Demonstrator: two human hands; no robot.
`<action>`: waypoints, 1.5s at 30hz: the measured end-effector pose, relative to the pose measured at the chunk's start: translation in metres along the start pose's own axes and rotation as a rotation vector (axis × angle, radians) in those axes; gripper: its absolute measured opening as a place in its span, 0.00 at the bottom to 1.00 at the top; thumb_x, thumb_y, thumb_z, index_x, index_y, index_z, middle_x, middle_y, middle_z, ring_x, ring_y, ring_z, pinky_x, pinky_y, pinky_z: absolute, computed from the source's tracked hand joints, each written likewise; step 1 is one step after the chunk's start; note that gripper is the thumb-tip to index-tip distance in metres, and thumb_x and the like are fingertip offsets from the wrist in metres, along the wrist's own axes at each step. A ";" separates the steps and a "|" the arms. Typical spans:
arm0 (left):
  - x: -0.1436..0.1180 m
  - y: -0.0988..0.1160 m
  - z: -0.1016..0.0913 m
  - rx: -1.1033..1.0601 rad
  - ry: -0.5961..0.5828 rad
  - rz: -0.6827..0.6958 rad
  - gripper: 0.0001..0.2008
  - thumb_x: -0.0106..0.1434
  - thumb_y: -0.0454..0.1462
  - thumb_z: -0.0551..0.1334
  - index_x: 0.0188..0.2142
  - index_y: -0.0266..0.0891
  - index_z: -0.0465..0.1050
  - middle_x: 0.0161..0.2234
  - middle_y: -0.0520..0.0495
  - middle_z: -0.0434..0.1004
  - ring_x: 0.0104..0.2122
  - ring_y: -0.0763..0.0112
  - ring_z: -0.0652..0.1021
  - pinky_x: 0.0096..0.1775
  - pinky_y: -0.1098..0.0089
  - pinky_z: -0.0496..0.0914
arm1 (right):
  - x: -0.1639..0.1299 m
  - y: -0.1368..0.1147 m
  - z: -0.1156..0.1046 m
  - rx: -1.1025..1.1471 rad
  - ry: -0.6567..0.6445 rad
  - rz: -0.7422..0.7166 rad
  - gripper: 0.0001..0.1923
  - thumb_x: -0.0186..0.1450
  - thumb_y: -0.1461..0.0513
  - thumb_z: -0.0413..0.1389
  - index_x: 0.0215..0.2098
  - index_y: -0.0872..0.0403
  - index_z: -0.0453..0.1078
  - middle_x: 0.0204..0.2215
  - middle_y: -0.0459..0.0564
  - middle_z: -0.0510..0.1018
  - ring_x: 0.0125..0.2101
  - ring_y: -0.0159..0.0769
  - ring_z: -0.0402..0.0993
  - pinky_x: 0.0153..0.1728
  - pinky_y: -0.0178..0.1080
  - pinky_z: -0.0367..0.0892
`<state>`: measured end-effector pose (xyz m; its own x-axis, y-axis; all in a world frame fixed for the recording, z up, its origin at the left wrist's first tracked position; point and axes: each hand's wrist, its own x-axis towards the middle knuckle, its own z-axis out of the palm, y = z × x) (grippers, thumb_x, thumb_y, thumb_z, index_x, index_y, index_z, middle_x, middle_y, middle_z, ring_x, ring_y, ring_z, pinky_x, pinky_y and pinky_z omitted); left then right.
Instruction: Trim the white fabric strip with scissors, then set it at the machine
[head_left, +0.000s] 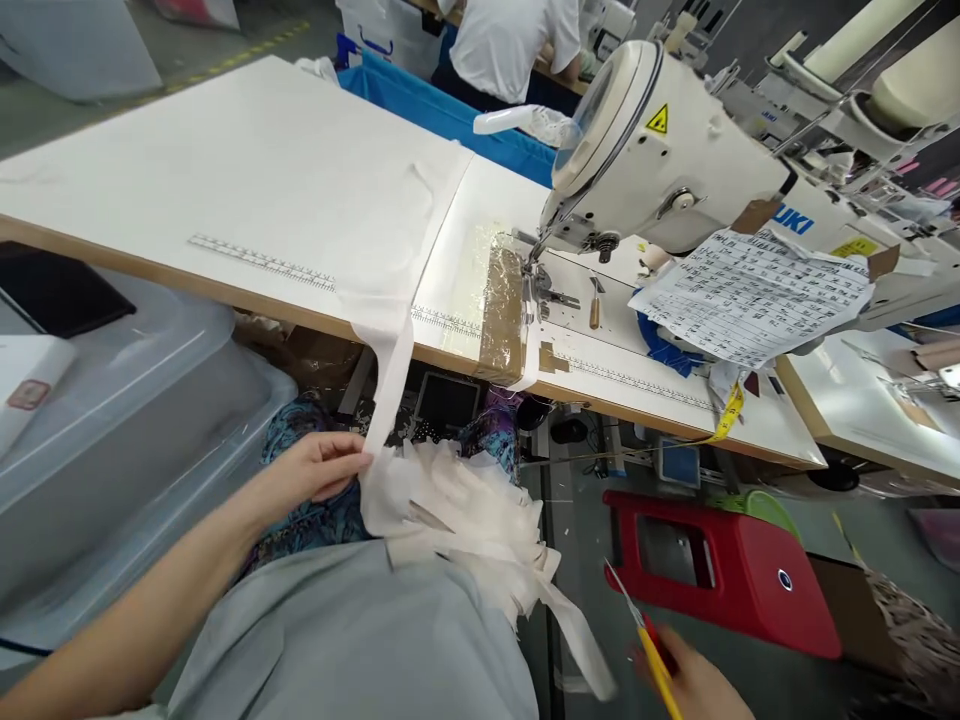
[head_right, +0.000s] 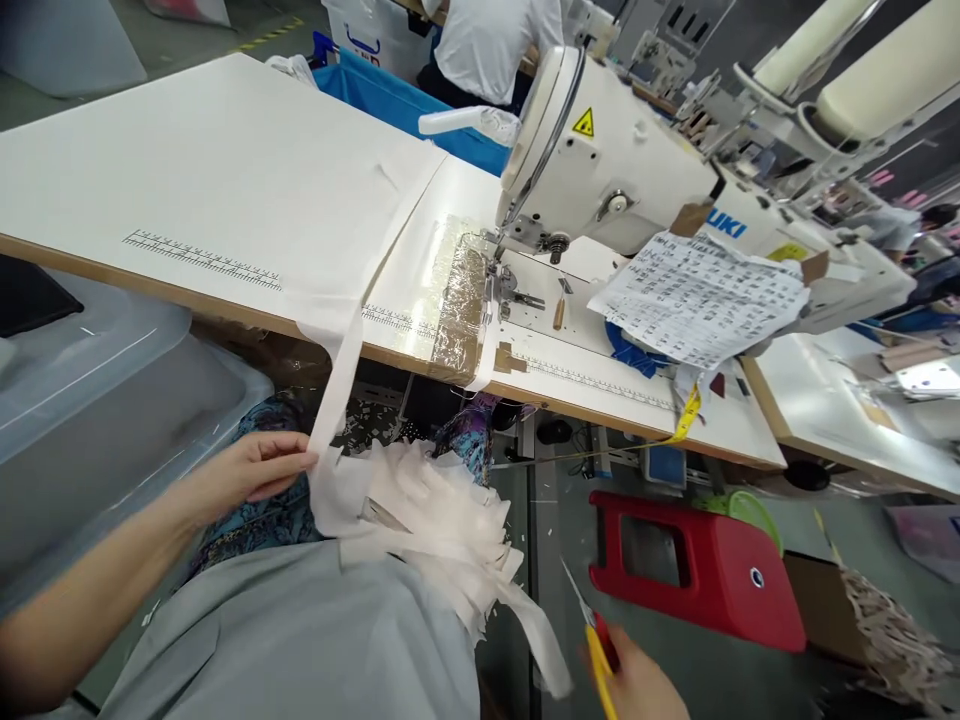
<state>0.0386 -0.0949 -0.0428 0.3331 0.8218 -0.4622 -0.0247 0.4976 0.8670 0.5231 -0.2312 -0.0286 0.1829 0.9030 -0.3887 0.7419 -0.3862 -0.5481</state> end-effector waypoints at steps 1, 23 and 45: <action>-0.001 -0.007 0.007 -0.040 0.002 -0.003 0.15 0.56 0.48 0.68 0.30 0.38 0.72 0.12 0.59 0.60 0.13 0.81 0.57 0.16 0.78 0.51 | 0.009 -0.017 0.013 -0.084 -0.007 0.034 0.15 0.50 0.48 0.64 0.19 0.44 0.66 0.13 0.50 0.67 0.12 0.42 0.63 0.14 0.41 0.53; -0.026 -0.029 0.023 -0.196 0.128 -0.067 0.20 0.54 0.53 0.68 0.29 0.37 0.75 0.19 0.48 0.78 0.22 0.68 0.79 0.23 0.75 0.70 | 0.116 -0.242 0.125 -0.445 -0.738 -0.807 0.17 0.65 0.52 0.56 0.24 0.53 0.62 0.20 0.40 0.58 0.22 0.28 0.50 0.24 0.33 0.44; -0.021 -0.028 0.019 -0.210 0.063 -0.087 0.19 0.53 0.52 0.69 0.27 0.37 0.73 0.18 0.49 0.78 0.20 0.73 0.76 0.24 0.77 0.68 | 0.104 -0.257 0.130 -0.651 -0.499 -0.851 0.25 0.62 0.41 0.55 0.27 0.54 0.66 0.23 0.45 0.71 0.22 0.30 0.61 0.23 0.35 0.42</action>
<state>0.0502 -0.1317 -0.0535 0.2827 0.7858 -0.5501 -0.1960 0.6087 0.7688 0.2677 -0.0630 -0.0246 -0.6944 0.5939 -0.4064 0.7185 0.6035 -0.3457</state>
